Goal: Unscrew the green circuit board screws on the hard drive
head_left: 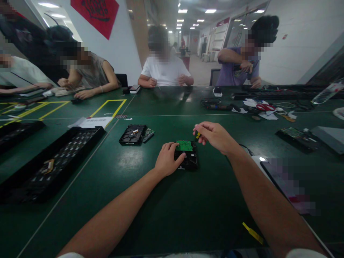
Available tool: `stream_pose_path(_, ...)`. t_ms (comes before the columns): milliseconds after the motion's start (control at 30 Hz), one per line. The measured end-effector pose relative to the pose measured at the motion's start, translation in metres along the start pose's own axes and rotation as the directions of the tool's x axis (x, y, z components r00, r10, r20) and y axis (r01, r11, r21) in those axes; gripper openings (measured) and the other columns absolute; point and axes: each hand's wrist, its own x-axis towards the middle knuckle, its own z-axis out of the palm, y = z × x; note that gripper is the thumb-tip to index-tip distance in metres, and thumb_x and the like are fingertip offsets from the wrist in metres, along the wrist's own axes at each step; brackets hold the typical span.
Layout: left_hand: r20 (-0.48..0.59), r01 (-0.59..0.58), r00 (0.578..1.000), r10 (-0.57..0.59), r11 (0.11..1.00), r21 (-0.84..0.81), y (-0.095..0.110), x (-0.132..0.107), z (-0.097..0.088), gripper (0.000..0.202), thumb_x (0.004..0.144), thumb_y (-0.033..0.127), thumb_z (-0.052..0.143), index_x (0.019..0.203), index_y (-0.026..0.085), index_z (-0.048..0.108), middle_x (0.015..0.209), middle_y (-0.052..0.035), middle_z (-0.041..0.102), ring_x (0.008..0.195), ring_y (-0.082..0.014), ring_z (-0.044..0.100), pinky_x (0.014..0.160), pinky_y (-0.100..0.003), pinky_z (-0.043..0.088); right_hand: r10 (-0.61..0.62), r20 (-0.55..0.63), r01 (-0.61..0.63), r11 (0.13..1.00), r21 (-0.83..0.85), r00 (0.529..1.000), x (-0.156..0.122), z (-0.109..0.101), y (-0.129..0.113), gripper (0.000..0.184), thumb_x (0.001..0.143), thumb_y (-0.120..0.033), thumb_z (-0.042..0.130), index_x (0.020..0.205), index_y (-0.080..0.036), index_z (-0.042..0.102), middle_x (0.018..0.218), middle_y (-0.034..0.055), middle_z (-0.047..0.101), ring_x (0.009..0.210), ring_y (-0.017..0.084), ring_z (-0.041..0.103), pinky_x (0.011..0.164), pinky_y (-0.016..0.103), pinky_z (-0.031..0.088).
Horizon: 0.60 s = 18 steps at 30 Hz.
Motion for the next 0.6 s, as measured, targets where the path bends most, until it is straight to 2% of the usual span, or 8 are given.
stream_pose_path(367,-0.003,-0.005,1.0,0.005,1.0,-0.001,-0.0015,0.0,0.0014,0.05,0.097,0.052,0.06,0.135,0.021,0.058,0.132,-0.013,0.061,0.131,-0.0311,0.053,0.113,-0.051,0.047,-0.004,0.023,0.004,1.0,-0.001,1.0,0.0002,0.0,0.0004,0.037,0.096,-0.054,0.061,0.091,-0.019,0.072,0.076,0.0033,0.07,0.059,0.013,0.062,0.057,0.026,0.051)
stream_pose_path(600,0.006,0.0,1.0,0.0,1.0,0.008,-0.003,-0.0001,0.0029,0.052,0.096,0.053,0.06,0.137,0.019,0.058,0.135,-0.014,0.061,0.132,-0.0308,0.052,0.113,-0.051,0.047,-0.015,0.073,0.017,0.999,-0.039,0.997,-0.0037,-0.0013,-0.0065,0.035,0.098,-0.05,0.059,0.093,-0.02,0.075,0.071,0.0014,0.067,0.059,0.012,0.06,0.054,0.025,0.048)
